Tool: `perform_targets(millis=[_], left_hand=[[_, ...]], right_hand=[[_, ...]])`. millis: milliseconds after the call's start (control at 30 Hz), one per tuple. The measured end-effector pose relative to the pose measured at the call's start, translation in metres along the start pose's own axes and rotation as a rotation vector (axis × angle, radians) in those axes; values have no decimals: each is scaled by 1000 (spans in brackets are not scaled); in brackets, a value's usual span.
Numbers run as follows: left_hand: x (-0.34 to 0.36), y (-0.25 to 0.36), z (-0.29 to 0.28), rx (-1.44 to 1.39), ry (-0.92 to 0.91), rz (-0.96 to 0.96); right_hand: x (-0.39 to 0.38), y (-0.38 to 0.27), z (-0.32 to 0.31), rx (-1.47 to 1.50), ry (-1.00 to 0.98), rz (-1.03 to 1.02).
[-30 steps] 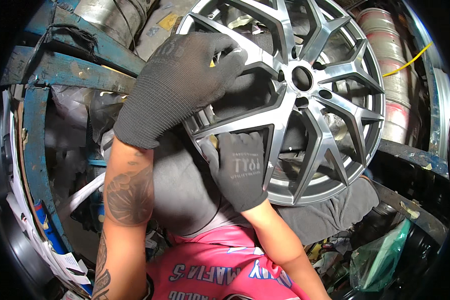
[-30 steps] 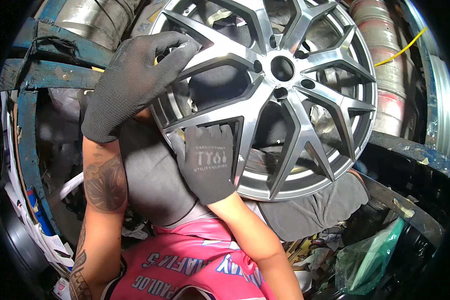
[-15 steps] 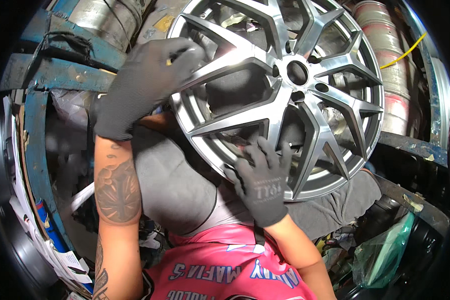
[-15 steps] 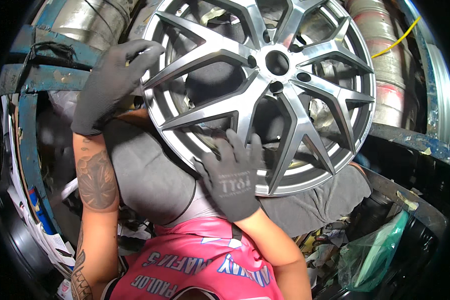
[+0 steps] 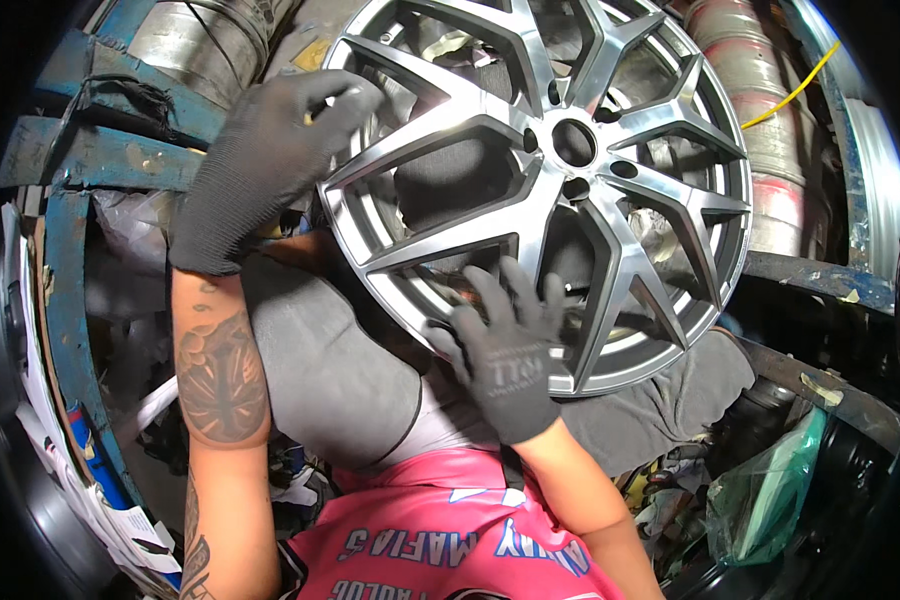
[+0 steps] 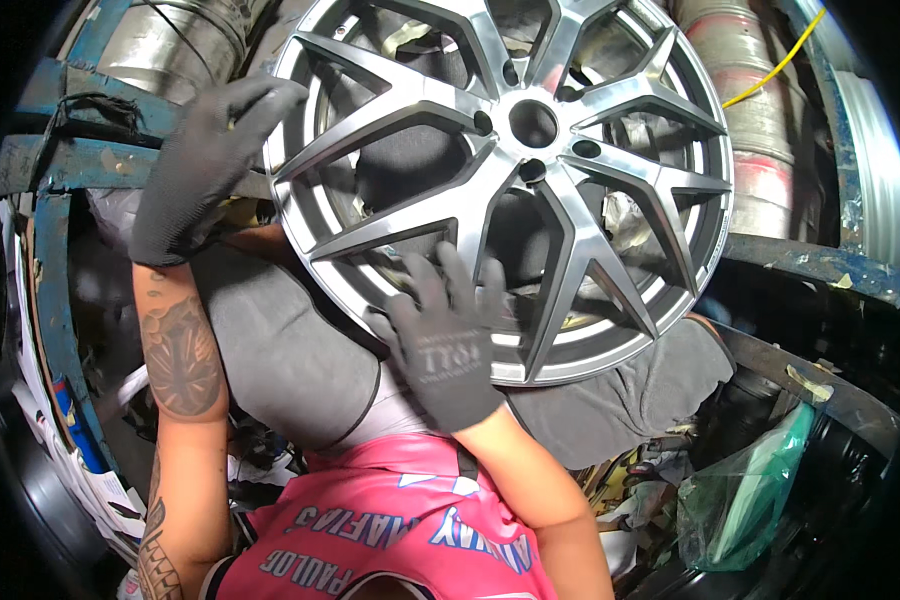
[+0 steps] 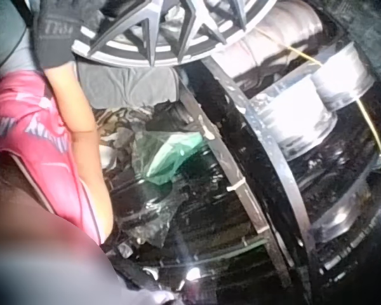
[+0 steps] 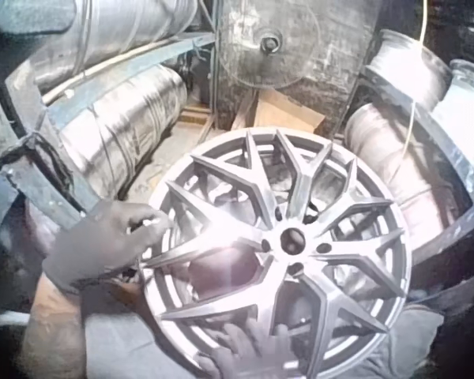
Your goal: Cleaning and sanding a car rim using a sanding block while holding it on the lap.
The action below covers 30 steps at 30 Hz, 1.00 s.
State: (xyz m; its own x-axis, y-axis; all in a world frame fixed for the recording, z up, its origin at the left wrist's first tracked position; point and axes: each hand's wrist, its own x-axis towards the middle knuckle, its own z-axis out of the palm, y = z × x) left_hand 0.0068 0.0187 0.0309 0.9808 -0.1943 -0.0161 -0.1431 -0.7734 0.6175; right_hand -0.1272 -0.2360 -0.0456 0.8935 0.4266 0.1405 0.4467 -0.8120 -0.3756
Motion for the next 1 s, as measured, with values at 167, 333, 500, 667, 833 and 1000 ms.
perform_targets(millis=[167,333,500,667,833,1000], left_hand=[[-5,-10,3,191,-18,68],[0,0,9,44,-8,104],[7,9,31,54,-29,135],[2,13,23,-177,-204,80],[0,41,60,-157,-234,257],[-7,52,86,-217,-341,412]], right_hand=[[-16,10,-10,6,-27,-21],[0,0,-15,12,-59,16],[19,23,-25,92,266,-14],[-8,44,-51,842,109,582],[-14,43,-33,942,95,580],[-4,31,-32,1209,137,683]])
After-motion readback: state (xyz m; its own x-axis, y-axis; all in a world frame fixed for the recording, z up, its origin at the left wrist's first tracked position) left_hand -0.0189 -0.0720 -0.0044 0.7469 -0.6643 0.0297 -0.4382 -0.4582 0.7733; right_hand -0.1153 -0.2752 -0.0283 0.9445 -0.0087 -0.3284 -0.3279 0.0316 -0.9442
